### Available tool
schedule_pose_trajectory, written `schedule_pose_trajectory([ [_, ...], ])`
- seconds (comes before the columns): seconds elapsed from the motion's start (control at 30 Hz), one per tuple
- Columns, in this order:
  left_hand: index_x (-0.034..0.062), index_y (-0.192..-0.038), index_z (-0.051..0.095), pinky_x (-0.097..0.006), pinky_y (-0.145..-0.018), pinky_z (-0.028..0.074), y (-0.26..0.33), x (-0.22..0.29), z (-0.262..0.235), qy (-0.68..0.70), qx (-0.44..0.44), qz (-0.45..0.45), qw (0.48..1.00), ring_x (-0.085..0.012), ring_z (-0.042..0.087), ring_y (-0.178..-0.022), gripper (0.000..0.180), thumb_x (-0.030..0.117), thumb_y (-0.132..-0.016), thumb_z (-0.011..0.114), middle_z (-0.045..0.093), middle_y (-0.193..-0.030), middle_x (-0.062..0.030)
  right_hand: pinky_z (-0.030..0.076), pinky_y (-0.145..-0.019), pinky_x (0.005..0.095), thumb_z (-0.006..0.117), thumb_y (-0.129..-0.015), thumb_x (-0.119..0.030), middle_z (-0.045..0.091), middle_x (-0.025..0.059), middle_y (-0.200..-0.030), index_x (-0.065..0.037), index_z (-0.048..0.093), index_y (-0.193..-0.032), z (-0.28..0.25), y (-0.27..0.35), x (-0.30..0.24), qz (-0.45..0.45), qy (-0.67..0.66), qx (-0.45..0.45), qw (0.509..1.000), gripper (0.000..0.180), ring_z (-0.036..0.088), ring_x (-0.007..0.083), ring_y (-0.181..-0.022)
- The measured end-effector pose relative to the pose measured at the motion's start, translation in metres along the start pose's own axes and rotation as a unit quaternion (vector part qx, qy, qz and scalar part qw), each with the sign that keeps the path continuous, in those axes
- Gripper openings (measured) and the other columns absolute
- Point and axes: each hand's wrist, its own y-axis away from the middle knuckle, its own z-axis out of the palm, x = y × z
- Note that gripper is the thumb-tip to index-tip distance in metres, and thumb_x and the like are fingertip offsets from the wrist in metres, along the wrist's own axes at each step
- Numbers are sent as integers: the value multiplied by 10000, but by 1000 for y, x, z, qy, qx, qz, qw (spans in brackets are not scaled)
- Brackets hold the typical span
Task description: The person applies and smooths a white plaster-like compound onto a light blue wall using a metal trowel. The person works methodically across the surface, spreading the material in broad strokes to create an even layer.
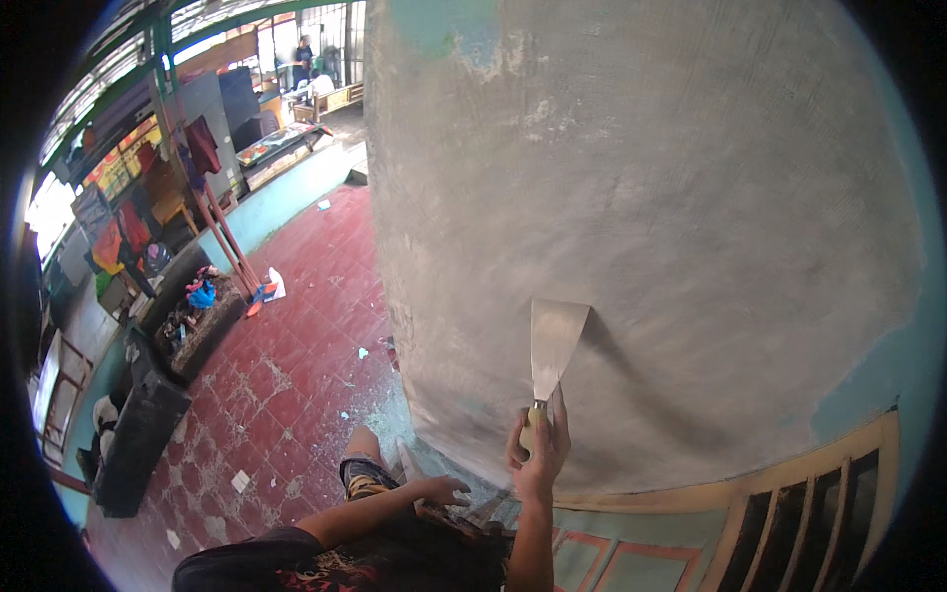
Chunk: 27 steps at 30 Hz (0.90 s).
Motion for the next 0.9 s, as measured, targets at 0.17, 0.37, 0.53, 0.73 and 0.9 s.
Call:
schedule_pose_trajectory([
  [0.17, 60, -1305, 571, -432, -1017, 429, 5, 7, -8, -4, 42, 4, 999, -360, 561, -1172, 639, 560, -907, 557, 613, -1257, -179, 227, -340, 202, 506, -984, -260, 531, 50, -831, -102, 296, -1512, 29, -12, -11, 7, 7, 29, 1000, 590, 300, 44, -408],
  [0.37, 28, -1184, 636, -443, -968, 468, 6, 0, -6, -16, 86, 20, 996, -373, 598, -1088, 612, 557, -880, 589, 647, -1171, -190, 226, -350, 199, 519, -988, -248, 575, 50, -831, -63, 457, -1407, 77, -62, -31, -20, 44, -32, 998, 462, 323, 37, -421],
  [0.53, 48, -1197, 634, -443, -968, 473, -4, -6, -3, -27, 84, 28, 996, -369, 600, -1098, 603, 557, -878, 590, 648, -1168, -192, 234, -361, 201, 514, -999, -221, 586, 37, -841, -38, 513, -1350, 111, -88, -40, -29, 38, -89, 995, 397, 352, 33, -445],
  [0.73, 65, -1288, 566, -463, -986, 453, -5, -9, -3, 19, 133, 20, 991, -391, 570, -1142, 610, 523, -887, 601, 642, -1189, -191, 226, -349, 200, 537, -986, -235, 571, 39, -835, -14, 475, -1367, 72, -35, -29, -11, 18, 15, 1000, 445, 350, 30, -432],
  [0.9, 67, -1297, 556, -471, -989, 444, -5, -6, -3, 13, 109, 29, 993, -398, 558, -1157, 596, 506, -896, 598, 630, -1212, -203, 195, -337, 190, 539, -965, -204, 538, 40, -814, -25, 417, -1404, 36, -8, -29, -42, 16, 50, 998, 490, 341, 26, -428],
])
